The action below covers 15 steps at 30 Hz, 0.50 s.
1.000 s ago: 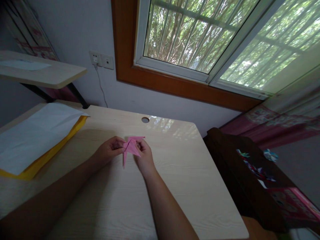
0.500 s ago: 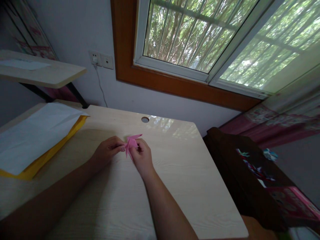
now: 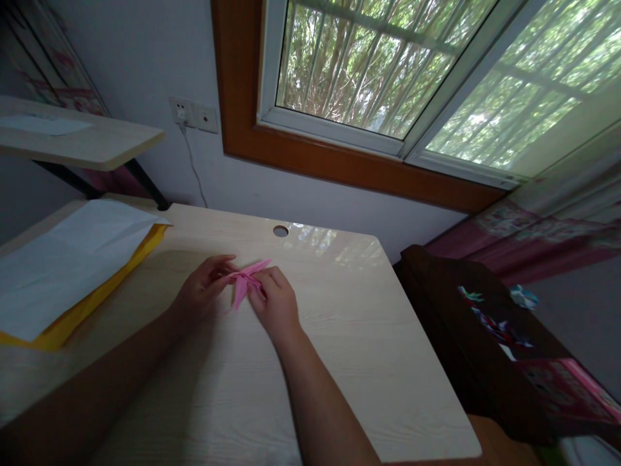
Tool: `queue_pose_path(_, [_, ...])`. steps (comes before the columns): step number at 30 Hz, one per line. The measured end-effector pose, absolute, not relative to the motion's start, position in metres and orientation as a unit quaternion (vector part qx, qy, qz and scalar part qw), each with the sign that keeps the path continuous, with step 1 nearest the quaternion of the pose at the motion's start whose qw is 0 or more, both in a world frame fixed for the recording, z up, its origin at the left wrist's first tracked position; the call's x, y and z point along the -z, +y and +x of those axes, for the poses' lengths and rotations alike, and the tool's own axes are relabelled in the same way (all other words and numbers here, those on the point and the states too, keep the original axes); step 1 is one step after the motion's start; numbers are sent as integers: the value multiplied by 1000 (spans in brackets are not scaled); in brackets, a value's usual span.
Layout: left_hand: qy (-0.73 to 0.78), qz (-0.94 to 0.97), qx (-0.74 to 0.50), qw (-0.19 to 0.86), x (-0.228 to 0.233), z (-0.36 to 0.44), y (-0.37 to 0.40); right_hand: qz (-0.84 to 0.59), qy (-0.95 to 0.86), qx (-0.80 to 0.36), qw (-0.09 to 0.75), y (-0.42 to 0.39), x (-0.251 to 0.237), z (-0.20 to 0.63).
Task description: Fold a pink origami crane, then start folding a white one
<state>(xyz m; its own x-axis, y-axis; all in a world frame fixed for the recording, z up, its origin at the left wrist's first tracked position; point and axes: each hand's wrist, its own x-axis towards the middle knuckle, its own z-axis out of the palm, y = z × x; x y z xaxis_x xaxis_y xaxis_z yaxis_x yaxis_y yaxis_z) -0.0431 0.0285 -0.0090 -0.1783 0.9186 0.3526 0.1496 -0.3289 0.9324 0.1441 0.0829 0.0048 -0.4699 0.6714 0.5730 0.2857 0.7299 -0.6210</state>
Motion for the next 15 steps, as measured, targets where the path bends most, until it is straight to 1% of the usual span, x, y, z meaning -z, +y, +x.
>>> queue_pose_path(4, [449,580,-600,320,12,-43,28,-276,-852,-226,383,84,-6,146])
queue_pose_path(7, [449,631,-559,297,8,-43,27,-275,-870,-198,359,84,-7,146])
queue_pose_path(11, [485,675,-504,236,3,-45,29,-268,-884,-153,351,85,-8,146])
queue_pose_path(15, [496,688,-486,212,2,-48,32,-251,-894,-125,348,87,-8,149])
